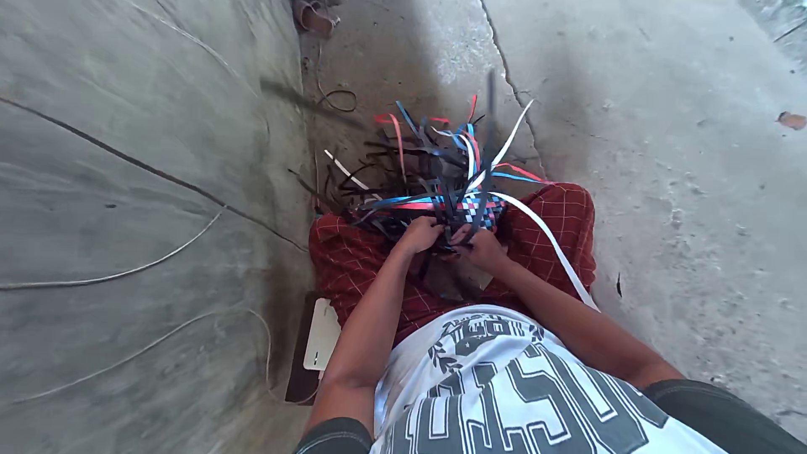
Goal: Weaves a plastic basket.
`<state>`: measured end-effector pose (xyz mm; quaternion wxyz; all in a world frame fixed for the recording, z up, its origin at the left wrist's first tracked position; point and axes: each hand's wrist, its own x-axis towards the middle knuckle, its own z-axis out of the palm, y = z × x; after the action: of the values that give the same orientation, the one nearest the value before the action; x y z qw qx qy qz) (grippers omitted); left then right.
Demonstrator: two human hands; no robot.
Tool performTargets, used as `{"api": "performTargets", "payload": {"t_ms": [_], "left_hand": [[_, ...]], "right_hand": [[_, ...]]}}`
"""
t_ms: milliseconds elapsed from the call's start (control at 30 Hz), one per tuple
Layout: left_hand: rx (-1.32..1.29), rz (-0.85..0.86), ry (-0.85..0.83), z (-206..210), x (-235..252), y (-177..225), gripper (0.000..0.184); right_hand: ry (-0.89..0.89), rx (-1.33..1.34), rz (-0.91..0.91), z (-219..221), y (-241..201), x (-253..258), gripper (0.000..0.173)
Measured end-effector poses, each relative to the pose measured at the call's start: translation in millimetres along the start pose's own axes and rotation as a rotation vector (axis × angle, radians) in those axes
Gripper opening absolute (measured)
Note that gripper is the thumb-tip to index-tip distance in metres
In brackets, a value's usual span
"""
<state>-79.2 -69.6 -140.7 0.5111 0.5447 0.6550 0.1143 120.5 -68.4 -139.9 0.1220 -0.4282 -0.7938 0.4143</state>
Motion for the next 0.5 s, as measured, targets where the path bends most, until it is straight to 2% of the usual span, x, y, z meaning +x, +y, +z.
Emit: {"api": "performTargets", "payload": {"t_ms": [100,167,333,433,500], "left_hand": [[-0.059,-0.049,0.039,1.9,8.2,1.4,0.039],[-0.037,-0.047,0.095,7.2,14.7,1.9,0.036],[0.105,0.075,0.196,20.6,20.0,9.7,0.028],[0.268,0.109,0.196,24.2,16.9,19.4,0.029],[0.326,0.124,0.199,25.1,17.9,16.3,0.030]], "right_hand": [[-0.138,-0.118,0.000,0.6,0.7,6.4,0.024],[-0.206,-0.151,0.008,-4.4,-3.0,10.9,0.027],[-0.050,-0.156,0.151,-14.4,-1.2,33.2,0.033],[-0.202,-0.259,0.275,-22.6,-5.2,53.4,0.052],[-0.284,-0.298,0.286,-23.3,-2.8,61.5,0.049]]}}
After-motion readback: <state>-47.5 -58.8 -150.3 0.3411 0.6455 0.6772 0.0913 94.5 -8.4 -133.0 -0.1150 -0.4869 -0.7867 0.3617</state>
